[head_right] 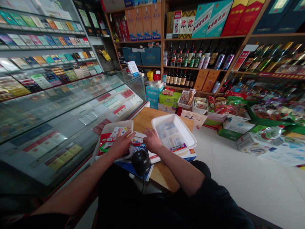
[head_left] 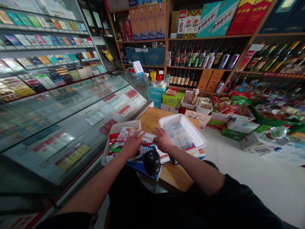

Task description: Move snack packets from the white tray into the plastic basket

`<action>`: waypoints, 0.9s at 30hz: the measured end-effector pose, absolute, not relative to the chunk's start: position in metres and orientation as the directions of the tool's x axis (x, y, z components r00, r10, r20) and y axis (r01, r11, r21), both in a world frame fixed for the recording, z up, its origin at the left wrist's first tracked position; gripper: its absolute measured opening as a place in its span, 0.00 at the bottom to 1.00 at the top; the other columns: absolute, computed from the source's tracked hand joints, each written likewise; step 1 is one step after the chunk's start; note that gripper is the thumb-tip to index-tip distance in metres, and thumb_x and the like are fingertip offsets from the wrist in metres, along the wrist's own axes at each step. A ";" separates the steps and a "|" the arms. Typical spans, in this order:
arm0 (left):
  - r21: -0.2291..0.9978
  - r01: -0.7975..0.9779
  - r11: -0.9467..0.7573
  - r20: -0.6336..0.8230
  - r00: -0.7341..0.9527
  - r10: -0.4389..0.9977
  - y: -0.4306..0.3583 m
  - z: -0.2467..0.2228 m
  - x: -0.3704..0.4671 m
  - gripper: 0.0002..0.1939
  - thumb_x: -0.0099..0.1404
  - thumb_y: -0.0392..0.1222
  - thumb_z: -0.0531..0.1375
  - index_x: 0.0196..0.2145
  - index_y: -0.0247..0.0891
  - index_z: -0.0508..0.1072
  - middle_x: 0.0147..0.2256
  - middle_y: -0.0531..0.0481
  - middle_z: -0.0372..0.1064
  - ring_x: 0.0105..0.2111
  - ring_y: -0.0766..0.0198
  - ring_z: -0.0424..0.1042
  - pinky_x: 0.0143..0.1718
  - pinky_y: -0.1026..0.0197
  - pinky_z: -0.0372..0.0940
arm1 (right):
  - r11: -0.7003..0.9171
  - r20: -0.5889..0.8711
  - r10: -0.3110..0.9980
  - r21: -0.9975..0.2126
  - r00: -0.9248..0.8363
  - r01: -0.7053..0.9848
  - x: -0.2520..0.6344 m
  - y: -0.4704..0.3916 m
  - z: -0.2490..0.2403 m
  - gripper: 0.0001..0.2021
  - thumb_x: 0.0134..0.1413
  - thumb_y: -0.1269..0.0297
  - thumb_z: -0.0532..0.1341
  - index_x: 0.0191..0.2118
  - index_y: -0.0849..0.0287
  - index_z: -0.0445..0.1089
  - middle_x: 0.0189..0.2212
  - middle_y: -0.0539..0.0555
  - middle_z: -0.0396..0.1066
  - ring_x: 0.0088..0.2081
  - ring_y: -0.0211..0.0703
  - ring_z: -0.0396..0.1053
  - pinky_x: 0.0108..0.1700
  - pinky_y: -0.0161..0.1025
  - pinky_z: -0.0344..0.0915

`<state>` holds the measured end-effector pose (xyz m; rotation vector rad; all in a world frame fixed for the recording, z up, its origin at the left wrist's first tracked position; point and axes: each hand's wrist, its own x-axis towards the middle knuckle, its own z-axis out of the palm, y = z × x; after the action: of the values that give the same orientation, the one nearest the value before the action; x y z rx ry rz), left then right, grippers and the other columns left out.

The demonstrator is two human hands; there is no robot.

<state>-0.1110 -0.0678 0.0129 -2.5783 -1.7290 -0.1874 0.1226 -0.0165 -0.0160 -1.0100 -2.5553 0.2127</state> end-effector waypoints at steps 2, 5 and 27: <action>0.053 0.934 -0.354 0.151 0.343 0.927 -0.068 0.015 -0.112 0.29 0.67 0.33 0.53 0.66 0.41 0.64 0.64 0.37 0.65 0.69 0.52 0.56 0.73 0.39 0.28 | 0.716 0.291 0.698 -0.282 -0.654 0.639 0.120 -0.017 -0.010 0.07 0.62 0.67 0.63 0.39 0.55 0.81 0.65 0.57 0.66 0.71 0.57 0.48 0.70 0.61 0.43; 0.092 0.943 -0.321 0.174 0.302 0.937 -0.069 0.022 -0.119 0.28 0.68 0.34 0.53 0.65 0.42 0.65 0.63 0.39 0.66 0.67 0.51 0.60 0.73 0.39 0.31 | 0.709 0.283 0.705 -0.291 -0.650 0.642 0.114 -0.015 -0.001 0.07 0.62 0.66 0.64 0.39 0.55 0.81 0.64 0.58 0.67 0.71 0.57 0.50 0.69 0.60 0.45; 0.209 0.978 -0.011 0.146 -0.020 0.989 -0.117 0.003 -0.215 0.24 0.67 0.41 0.53 0.61 0.39 0.67 0.52 0.43 0.77 0.60 0.48 0.67 0.69 0.35 0.44 | 0.709 0.077 0.688 -0.285 -0.722 0.646 0.003 -0.018 0.006 0.12 0.60 0.61 0.62 0.44 0.56 0.80 0.59 0.58 0.70 0.66 0.59 0.55 0.66 0.55 0.54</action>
<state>-0.2149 -0.1174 0.0025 -2.2298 -2.2399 -0.4040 0.0027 -0.0179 0.0062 -1.0783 -2.7375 0.3562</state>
